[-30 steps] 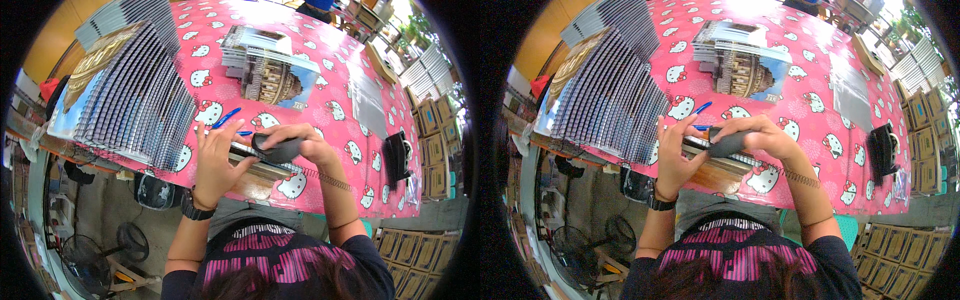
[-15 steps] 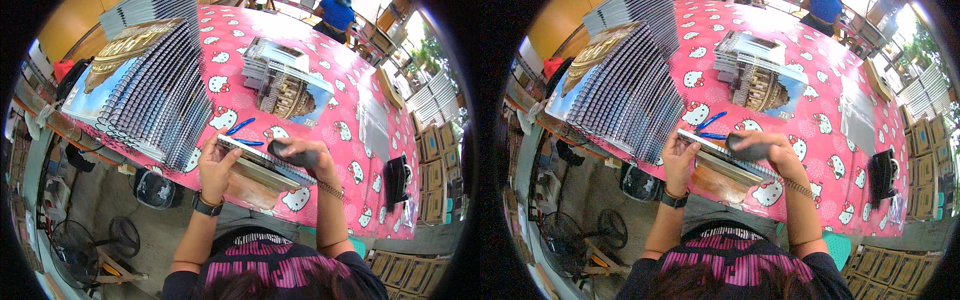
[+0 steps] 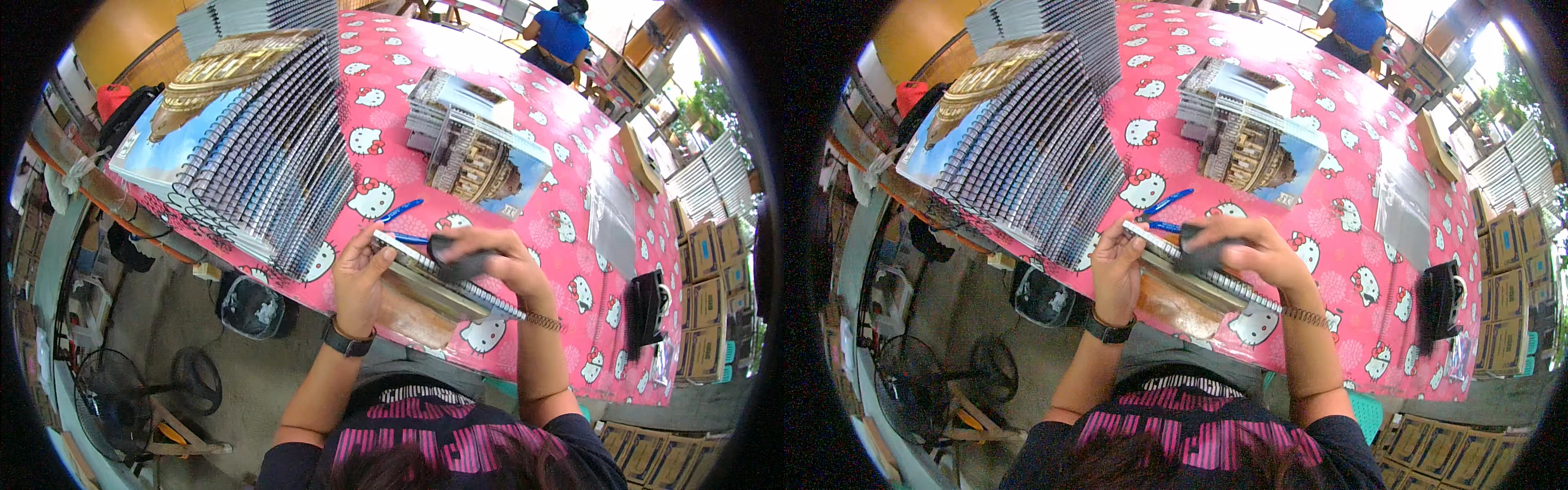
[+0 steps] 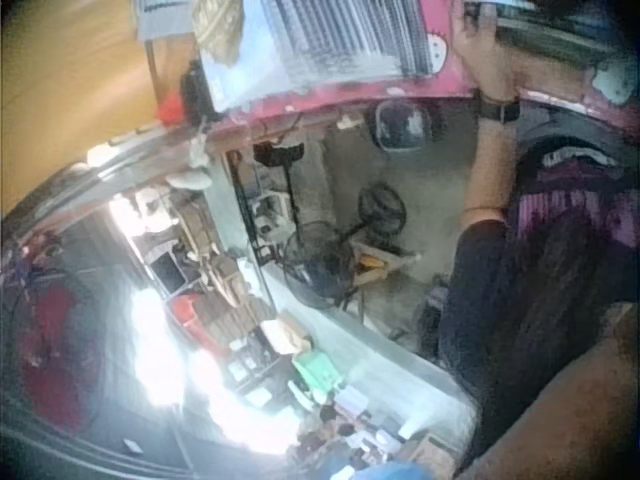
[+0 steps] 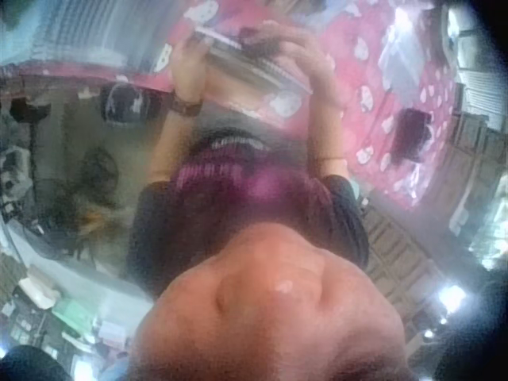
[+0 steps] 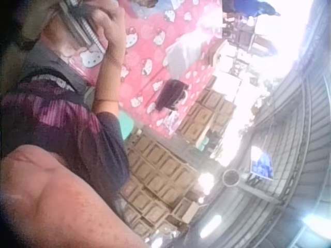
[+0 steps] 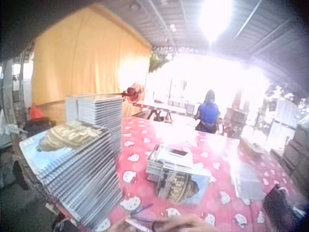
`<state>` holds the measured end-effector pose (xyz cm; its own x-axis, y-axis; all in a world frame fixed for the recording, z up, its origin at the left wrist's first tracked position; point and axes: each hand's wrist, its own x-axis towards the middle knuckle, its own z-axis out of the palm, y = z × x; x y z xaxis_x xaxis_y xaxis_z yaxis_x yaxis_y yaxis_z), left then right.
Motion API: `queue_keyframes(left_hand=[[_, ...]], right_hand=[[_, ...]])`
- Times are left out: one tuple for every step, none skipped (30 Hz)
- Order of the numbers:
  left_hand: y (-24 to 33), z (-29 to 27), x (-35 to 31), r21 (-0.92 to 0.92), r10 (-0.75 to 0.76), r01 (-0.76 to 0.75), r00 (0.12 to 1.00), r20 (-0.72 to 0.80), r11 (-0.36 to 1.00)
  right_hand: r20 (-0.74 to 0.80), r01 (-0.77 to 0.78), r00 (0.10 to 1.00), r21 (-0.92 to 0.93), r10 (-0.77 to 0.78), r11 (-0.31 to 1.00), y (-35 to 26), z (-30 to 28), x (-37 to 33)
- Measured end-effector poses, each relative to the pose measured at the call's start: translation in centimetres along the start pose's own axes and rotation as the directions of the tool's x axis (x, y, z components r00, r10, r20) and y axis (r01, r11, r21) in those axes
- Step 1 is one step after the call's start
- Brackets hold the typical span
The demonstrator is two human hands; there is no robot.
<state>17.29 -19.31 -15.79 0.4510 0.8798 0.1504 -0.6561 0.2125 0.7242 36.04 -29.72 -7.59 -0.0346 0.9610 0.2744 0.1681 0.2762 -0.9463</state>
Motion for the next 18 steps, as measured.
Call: queue_keyframes(left_hand=[[0.0, 0.1, 0.2, 0.006, 0.003, -0.003, 1.0, 0.015, 1.0], [-0.1, 0.2, 0.2, -0.004, -0.004, 0.004, 1.0, -0.007, 1.0], [-0.1, 0.1, -0.1, 0.012, -0.004, 0.004, 1.0, 0.004, 1.0], [-0.2, -0.1, -0.3, 0.023, 0.005, -0.005, 1.0, 0.008, 1.0], [-0.3, -0.3, -0.4, 0.035, 0.014, -0.015, 1.0, 0.013, 0.999], [-0.5, -0.5, -0.1, 0.028, 0.023, -0.023, 1.0, 0.019, 0.999], [-0.6, -0.7, 0.1, 0.026, 0.026, -0.027, 0.999, 0.031, 0.999], [-0.7, -0.9, 0.1, 0.024, 0.03, -0.031, 0.999, 0.042, 0.999], [-0.9, -1.2, -0.2, 0.01, 0.022, -0.023, 0.999, 0.048, 1.0], [-1.0, -1.4, -0.4, -0.01, 0.028, -0.027, 0.998, 0.054, 1.0], [-1.2, -1.6, -0.4, -0.031, 0.033, -0.031, 0.998, 0.059, 0.999], [-1.3, -1.6, 0.0, -0.018, 0.031, -0.03, 0.998, 0.061, 0.999], [-1.2, -1.5, 0.0, -0.028, 0.026, -0.024, 0.998, 0.057, 0.999], [-1.0, -1.3, 0.1, -0.039, 0.02, -0.018, 0.998, 0.053, 0.999], [-0.9, -1.2, 0.0, -0.049, 0.015, -0.012, 0.999, 0.05, 0.999], [-0.8, -1.1, 0.2, -0.027, 0.022, -0.02, 0.999, 0.038, 0.999], [-0.8, -1.1, 0.2, -0.014, 0.026, -0.025, 0.998, 0.05, 1.0], [-1.0, -1.1, 0.2, 0.0, 0.03, -0.03, 0.998, 0.061, 1.0]], right_hand=[[-0.091, -0.183, 0.982, -0.206, 0.167, 0.961, 0.9, -0.1, 0.8], [-0.151, -0.287, 0.956, -0.29, 0.253, 0.913, 1.0, -0.3, 1.0], [-0.216, -0.39, 0.919, -0.365, 0.33, 0.846, 0.9, -0.4, 1.0], [-0.119, -0.195, 0.976, -0.108, 0.183, 0.975, 0.7, 0.0, 0.7], [-0.067, 0.005, 0.998, 0.176, 0.007, 0.984, 0.5, 0.3, 0.5], [0.01, 0.035, 0.999, 0.264, -0.039, 0.964, 0.3, 0.5, 1.0], [-0.01, -0.11, 0.994, 0.039, 0.11, 0.993, 0.1, 0.2, 1.5], [-0.063, -0.257, 0.966, -0.182, 0.25, 0.949, -0.1, -0.2, 2.3], [-0.143, -0.394, 0.919, -0.384, 0.368, 0.835, -0.1, -0.4, 2.6], [-0.064, -0.258, 0.966, -0.314, 0.251, 0.914, -0.2, -0.4, 2.9], [0.007, -0.119, 0.992, -0.229, 0.124, 0.966, -0.4, -0.3, 3.0], [0.066, 0.02, 0.998, -0.132, -0.011, 0.991, -0.5, -0.3, 3.2], [0.066, 0.007, 0.998, -0.195, 0.006, 0.981, 0.2, -0.3, 2.9], [0.071, -0.004, 0.997, -0.256, 0.023, 0.967, 0.9, -0.2, 2.8], [0.041, -0.095, 0.993, -0.275, 0.111, 0.957, 1.2, -0.2, 2.7], [0.013, -0.174, 0.982, -0.302, 0.186, 0.937, 1.2, -0.5, 3.0], [-0.018, -0.252, 0.965, -0.327, 0.26, 0.911, 1.1, -0.8, 3.3], [0.012, -0.129, 0.991, -0.067, 0.13, 0.989, 1.3, -0.7, 2.6]])
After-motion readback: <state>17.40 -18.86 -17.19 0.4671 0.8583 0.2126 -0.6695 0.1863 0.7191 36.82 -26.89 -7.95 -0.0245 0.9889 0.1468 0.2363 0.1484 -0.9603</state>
